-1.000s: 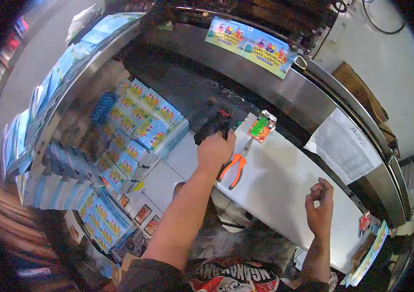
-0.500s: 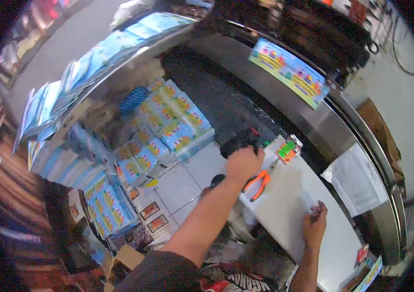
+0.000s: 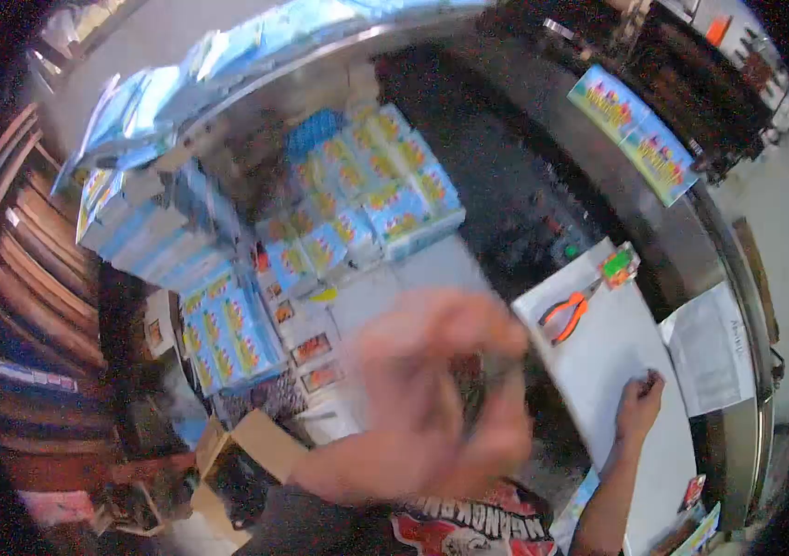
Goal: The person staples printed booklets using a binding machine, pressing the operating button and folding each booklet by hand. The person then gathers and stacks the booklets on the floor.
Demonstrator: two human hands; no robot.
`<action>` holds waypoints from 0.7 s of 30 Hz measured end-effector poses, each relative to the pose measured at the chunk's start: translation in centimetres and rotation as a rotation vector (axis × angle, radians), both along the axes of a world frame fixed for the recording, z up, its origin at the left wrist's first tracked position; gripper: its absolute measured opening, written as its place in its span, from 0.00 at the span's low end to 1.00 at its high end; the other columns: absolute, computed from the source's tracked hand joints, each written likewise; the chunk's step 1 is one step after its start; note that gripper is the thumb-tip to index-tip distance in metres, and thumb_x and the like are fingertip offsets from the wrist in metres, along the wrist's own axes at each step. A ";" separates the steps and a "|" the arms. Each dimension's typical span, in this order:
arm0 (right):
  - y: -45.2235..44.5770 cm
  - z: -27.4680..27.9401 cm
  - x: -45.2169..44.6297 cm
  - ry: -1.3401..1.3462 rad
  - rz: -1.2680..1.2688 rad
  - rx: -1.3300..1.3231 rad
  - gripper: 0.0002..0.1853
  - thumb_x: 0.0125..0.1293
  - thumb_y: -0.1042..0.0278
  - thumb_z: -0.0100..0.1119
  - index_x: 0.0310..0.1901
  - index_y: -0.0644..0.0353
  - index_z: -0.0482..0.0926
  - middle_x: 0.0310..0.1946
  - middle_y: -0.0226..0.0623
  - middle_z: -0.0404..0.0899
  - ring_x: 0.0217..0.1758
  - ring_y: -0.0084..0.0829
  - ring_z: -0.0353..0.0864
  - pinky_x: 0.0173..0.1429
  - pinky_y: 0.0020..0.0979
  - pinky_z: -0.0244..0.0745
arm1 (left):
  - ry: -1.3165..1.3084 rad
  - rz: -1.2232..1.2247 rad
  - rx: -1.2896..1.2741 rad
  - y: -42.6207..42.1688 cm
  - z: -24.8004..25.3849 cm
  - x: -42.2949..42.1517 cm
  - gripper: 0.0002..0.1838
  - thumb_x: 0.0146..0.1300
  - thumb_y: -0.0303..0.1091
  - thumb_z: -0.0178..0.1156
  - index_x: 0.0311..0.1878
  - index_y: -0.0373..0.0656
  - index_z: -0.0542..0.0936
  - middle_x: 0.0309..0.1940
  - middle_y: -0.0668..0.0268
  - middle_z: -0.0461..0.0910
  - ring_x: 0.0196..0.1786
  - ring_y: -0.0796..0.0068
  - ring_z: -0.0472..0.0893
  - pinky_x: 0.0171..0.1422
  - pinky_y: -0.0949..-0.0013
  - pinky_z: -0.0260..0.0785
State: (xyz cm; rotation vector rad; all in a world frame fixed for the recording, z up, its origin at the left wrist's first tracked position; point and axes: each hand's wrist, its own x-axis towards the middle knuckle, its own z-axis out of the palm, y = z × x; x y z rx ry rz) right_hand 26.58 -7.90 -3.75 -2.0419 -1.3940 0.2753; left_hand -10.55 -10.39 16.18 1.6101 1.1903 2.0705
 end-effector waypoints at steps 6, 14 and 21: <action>4.1 0.6 -0.7 -0.106 0.058 -0.089 0.21 0.62 0.70 0.58 0.56 0.65 0.71 0.41 0.45 0.77 0.40 0.39 0.77 0.51 0.37 0.74 | 0.091 0.412 0.399 -8.1 0.9 -5.1 0.13 0.62 0.28 0.58 0.50 0.41 0.73 0.43 0.65 0.75 0.48 0.69 0.76 0.56 0.65 0.69; 5.4 -0.9 -1.8 -0.227 0.028 -0.083 0.20 0.63 0.68 0.55 0.56 0.67 0.72 0.50 0.52 0.78 0.50 0.50 0.80 0.57 0.42 0.74 | -0.474 0.119 -0.617 8.1 -21.9 -9.2 0.19 0.69 0.34 0.59 0.59 0.38 0.69 0.47 0.61 0.77 0.49 0.72 0.77 0.57 0.68 0.69; 3.6 -2.9 1.0 -0.128 -0.007 -0.209 0.25 0.69 0.65 0.54 0.62 0.72 0.66 0.57 0.51 0.72 0.63 0.42 0.71 0.66 0.39 0.66 | -0.520 0.018 -1.089 32.0 -46.3 -15.9 0.26 0.67 0.56 0.57 0.52 0.40 0.77 0.38 0.63 0.78 0.40 0.73 0.76 0.45 0.71 0.68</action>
